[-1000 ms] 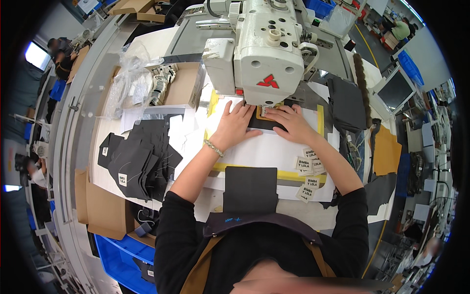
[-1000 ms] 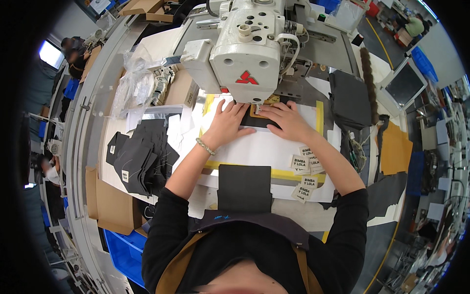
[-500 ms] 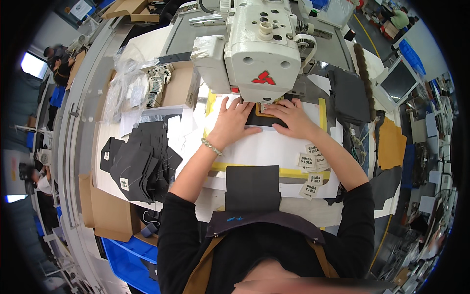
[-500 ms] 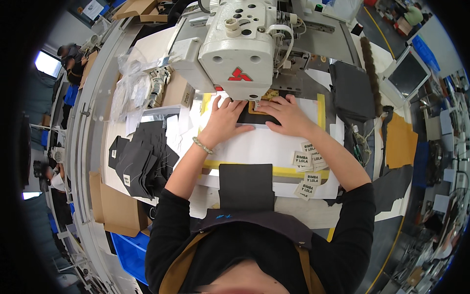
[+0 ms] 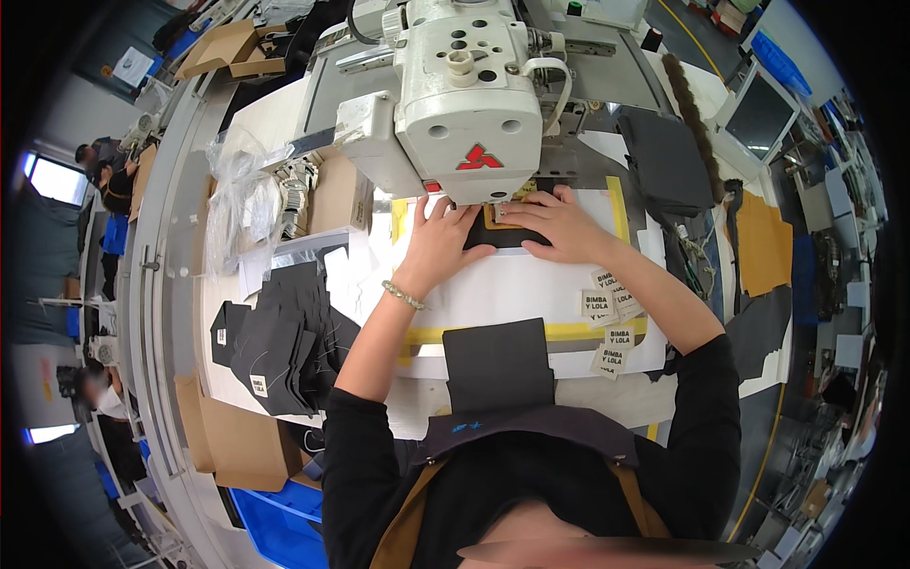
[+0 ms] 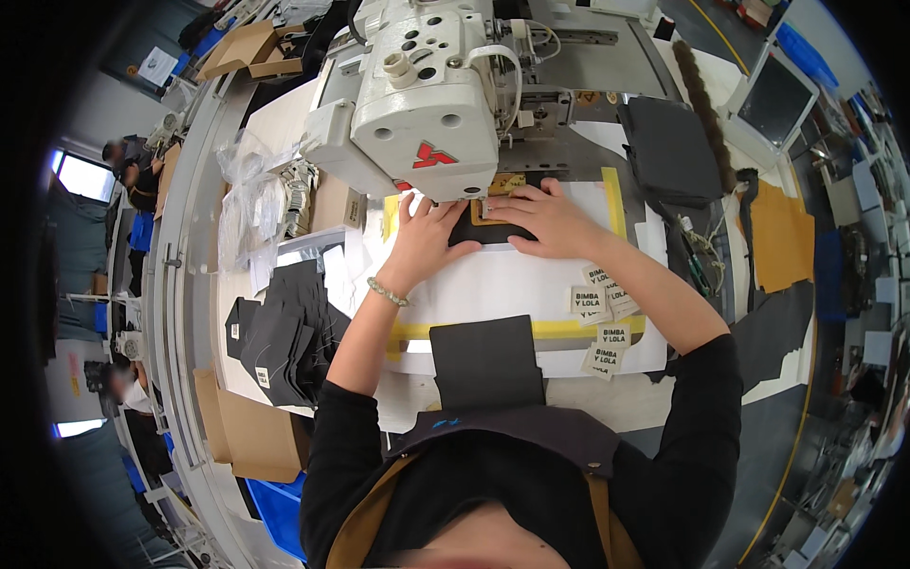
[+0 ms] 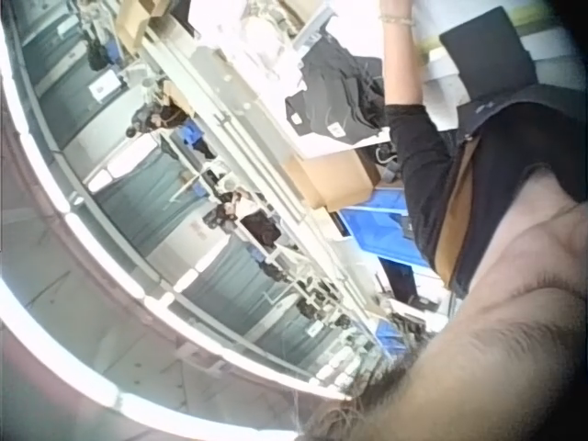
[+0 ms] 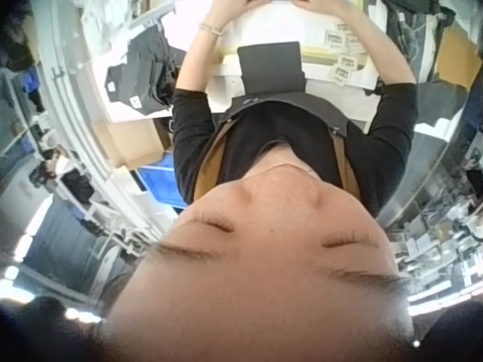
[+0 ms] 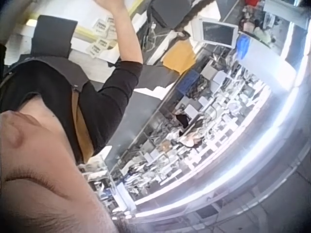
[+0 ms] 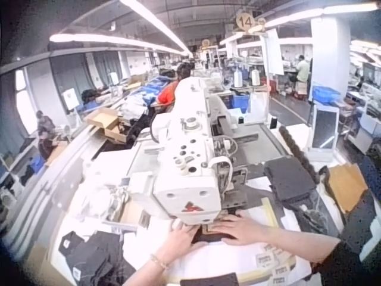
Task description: Using a sewing machine to attach small white labels to black leather pieces.
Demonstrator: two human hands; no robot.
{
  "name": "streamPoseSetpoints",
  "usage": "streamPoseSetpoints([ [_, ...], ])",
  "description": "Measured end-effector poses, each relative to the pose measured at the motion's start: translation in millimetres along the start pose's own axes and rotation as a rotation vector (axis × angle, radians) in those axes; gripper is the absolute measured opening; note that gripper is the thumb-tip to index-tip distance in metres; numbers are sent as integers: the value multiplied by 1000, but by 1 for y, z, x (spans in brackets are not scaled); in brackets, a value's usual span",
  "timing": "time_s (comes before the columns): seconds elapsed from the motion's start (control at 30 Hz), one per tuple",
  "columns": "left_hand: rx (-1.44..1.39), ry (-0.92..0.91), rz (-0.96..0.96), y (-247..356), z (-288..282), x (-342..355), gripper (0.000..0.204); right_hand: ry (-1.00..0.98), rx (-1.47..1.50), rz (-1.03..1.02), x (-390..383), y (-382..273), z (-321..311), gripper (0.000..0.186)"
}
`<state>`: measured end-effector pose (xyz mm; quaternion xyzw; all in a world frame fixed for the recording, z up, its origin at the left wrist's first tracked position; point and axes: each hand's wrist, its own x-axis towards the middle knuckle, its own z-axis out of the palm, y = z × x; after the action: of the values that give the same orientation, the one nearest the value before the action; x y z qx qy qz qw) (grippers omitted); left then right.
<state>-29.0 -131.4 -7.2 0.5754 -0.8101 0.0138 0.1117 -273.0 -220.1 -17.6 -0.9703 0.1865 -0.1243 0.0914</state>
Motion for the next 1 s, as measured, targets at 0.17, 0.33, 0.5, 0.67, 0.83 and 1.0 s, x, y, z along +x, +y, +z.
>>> streamPoseSetpoints([
  [0.17, 21, 21, 44, -7, 4, -1, 72, 37, 27, -33, 0, 3, 3, 45],
  [0.33, 75, -6, 58, -14, 2, 5, 68, 58, -6, -20, 7, 12, 5, 45],
  [0.5, 43, -90, -12, -19, 0, 11, 65, 66, -18, -25, 14, 19, 2, 44],
  [0.67, 90, -47, 38, -24, 5, 11, 65, 55, -25, -19, 13, 19, 0, 43],
  [0.83, 63, -97, -1, -21, 2, 11, 62, 57, -56, -15, 10, 16, 5, 43],
  [1.0, 63, -61, 17, -24, 6, 13, 60, 115, -129, 16, -2, 12, 12, 44],
])
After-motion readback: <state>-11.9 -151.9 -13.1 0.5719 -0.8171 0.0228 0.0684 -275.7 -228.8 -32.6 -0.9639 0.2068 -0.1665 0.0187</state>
